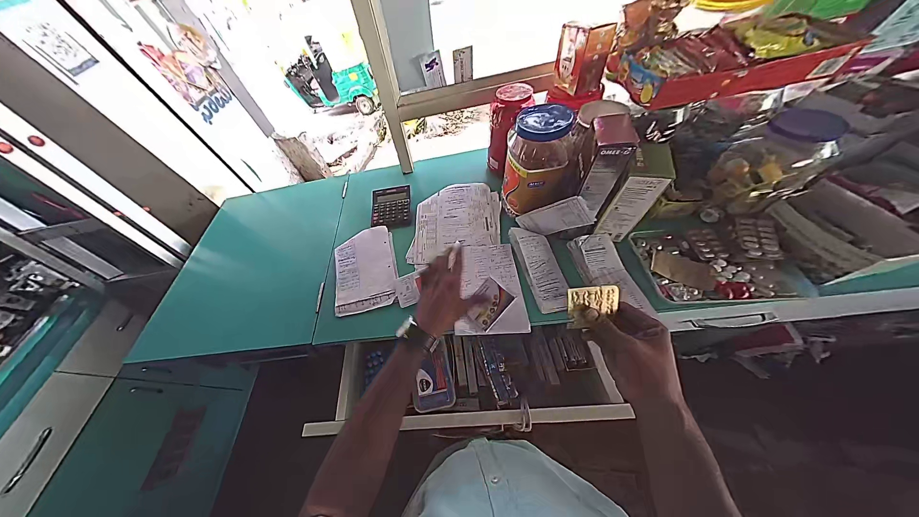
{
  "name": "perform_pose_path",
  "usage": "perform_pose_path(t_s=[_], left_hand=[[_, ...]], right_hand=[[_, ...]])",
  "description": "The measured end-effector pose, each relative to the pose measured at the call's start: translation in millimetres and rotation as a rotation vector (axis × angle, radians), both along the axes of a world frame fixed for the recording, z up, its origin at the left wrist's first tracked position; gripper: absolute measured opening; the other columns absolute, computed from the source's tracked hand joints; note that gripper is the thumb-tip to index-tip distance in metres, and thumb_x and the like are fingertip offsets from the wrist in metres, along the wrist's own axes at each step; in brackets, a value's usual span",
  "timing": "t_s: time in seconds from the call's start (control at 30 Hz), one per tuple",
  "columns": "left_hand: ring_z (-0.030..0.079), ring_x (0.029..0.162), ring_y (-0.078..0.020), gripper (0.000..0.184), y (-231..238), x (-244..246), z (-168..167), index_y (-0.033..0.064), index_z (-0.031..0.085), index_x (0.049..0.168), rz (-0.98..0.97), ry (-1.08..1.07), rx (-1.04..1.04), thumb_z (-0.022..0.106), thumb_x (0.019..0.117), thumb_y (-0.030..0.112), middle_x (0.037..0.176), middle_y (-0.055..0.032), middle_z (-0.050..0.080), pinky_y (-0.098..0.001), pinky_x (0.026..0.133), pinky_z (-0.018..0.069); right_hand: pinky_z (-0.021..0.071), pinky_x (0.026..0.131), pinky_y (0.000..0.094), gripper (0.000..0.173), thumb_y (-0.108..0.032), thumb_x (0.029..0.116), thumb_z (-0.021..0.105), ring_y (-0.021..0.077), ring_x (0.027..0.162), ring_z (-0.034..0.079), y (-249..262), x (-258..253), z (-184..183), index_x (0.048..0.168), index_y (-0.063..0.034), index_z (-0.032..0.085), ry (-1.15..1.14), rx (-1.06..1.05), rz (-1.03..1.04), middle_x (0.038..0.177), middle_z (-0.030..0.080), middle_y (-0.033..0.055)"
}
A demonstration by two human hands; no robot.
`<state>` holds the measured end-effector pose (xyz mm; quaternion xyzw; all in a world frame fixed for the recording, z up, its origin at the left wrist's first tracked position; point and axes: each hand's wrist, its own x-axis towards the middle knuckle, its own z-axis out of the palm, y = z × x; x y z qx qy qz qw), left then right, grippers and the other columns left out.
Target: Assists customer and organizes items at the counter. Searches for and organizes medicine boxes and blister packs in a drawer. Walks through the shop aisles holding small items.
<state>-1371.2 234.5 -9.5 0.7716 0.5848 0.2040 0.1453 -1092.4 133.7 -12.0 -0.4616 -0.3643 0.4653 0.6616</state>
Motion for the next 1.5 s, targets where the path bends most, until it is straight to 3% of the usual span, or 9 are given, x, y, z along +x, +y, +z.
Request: perform_pose_path(t_s=[0.1, 0.3, 0.57, 0.67, 0.8, 0.97, 1.1, 1.33, 1.5], left_hand=[[0.043, 0.142, -0.0414, 0.074, 34.2, -47.7, -6.5, 0.0045, 0.048, 0.151, 0.134, 0.116, -0.106, 0.066, 0.0949, 0.05, 0.151, -0.0209, 0.05, -0.0622, 0.115, 0.0334], [0.048, 0.134, -0.0406, 0.106, 36.9, -85.5, -27.1, 0.0175, 0.044, 0.156, 0.14, 0.384, -0.268, 0.087, 0.0665, 0.055, 0.141, -0.0176, 0.058, -0.0628, 0.109, 0.0369], [0.07, 0.106, -0.0187, 0.065, -61.1, -81.6, -3.5, -0.0062, 0.055, 0.131, 0.323, -0.683, -0.058, 0.085, 0.082, 0.023, 0.114, -0.0154, 0.07, -0.0378, 0.096, 0.0579], [0.071, 0.1, -0.0135, 0.042, -116.3, -56.0, -3.8, -0.0073, 0.054, 0.131, 0.313, -1.083, -0.106, 0.068, 0.0939, 0.006, 0.109, -0.0104, 0.072, -0.0325, 0.091, 0.0609], [0.071, 0.104, -0.0132, 0.046, -183.1, -23.6, -15.6, -0.0061, 0.039, 0.138, 0.26, -1.352, -0.206, 0.059, 0.098, 0.003, 0.116, -0.0076, 0.07, -0.0322, 0.093, 0.0606], [0.064, 0.116, -0.0065, 0.05, -225.3, -24.3, -24.3, -0.0038, 0.027, 0.141, 0.095, -1.276, -0.317, 0.055, 0.1045, 0.014, 0.126, -0.0024, 0.062, -0.0293, 0.103, 0.0546], [0.064, 0.107, -0.0034, 0.04, -231.7, -42.4, -15.6, 0.0059, 0.058, 0.125, 0.052, -1.165, -0.307, 0.049, 0.1064, 0.041, 0.114, 0.003, 0.068, -0.0249, 0.093, 0.055], [0.062, 0.065, 0.0014, 0.009, -222.3, -48.4, 4.0, 0.0045, 0.072, 0.09, 0.202, -1.029, -0.314, 0.066, 0.0942, 0.009, 0.081, 0.0035, 0.072, -0.0157, 0.059, 0.0515], [0.067, 0.071, -0.0051, 0.007, -213.5, -52.9, 13.1, 0.0024, 0.072, 0.098, 0.162, -1.115, -0.538, 0.068, 0.0929, 0.004, 0.086, -0.0011, 0.073, -0.0201, 0.062, 0.0562]], right_hand=[[0.0654, 0.075, 0.0336, 0.038, 0.005, 0.0881, 0.068, 0.0179, 0.084, 0.074, 2.7, 9.3, -12.4, 0.125, 0.0017, 0.061, 0.068, -0.04, 0.001, 0.1, 0.074, 0.0083], [0.0635, 0.077, 0.041, 0.026, -0.006, 0.0935, 0.062, 0.022, 0.088, 0.072, 5.7, -34.6, -43.2, 0.117, 0.0003, 0.054, 0.039, -0.077, 0.092, 0.1, 0.071, 0.0108], [0.0602, 0.087, 0.0382, 0.037, -0.016, 0.1017, 0.06, 0.0201, 0.098, 0.07, 104.0, -87.4, -50.9, 0.132, 0.0046, 0.054, -0.439, -0.121, 0.171, 0.114, 0.068, 0.0173], [0.0642, 0.065, 0.0317, 0.034, -0.012, 0.099, 0.063, 0.0156, 0.08, 0.073, 74.2, -98.5, -16.8, 0.13, 0.0012, 0.057, -0.368, 0.041, 0.153, 0.108, 0.07, 0.0106], [0.0647, 0.075, 0.0306, 0.034, -0.006, 0.1005, 0.057, 0.0126, 0.093, 0.072, -3.6, -114.3, -12.2, 0.134, -0.0015, 0.058, -0.25, 0.065, 0.403, 0.118, 0.07, 0.0063], [0.061, 0.082, 0.0231, 0.02, -0.019, 0.0991, 0.066, 0.0044, 0.092, 0.072, -61.4, -125.8, -27.6, 0.111, -0.0073, 0.077, -0.171, 0.007, 0.613, 0.103, 0.077, -0.002], [0.0598, 0.085, 0.0212, 0.018, -0.019, 0.0966, 0.072, 0.0016, 0.093, 0.071, -68.1, -116.1, -26.2, 0.108, -0.006, 0.077, -0.256, 0.105, 0.774, 0.101, 0.077, -0.0024], [0.0597, 0.075, 0.018, 0.019, -0.024, 0.096, 0.072, -0.0004, 0.084, 0.07, -71.8, -115.1, -14.3, 0.103, -0.0079, 0.078, -0.263, 0.006, 0.723, 0.096, 0.076, -0.004], [0.0595, 0.072, 0.0182, 0.01, -0.015, 0.0925, 0.073, 0.0018, 0.079, 0.07, -69.3, -114.1, -3.6, 0.098, -0.0077, 0.078, -0.304, -0.063, 0.713, 0.091, 0.076, -0.0023]])
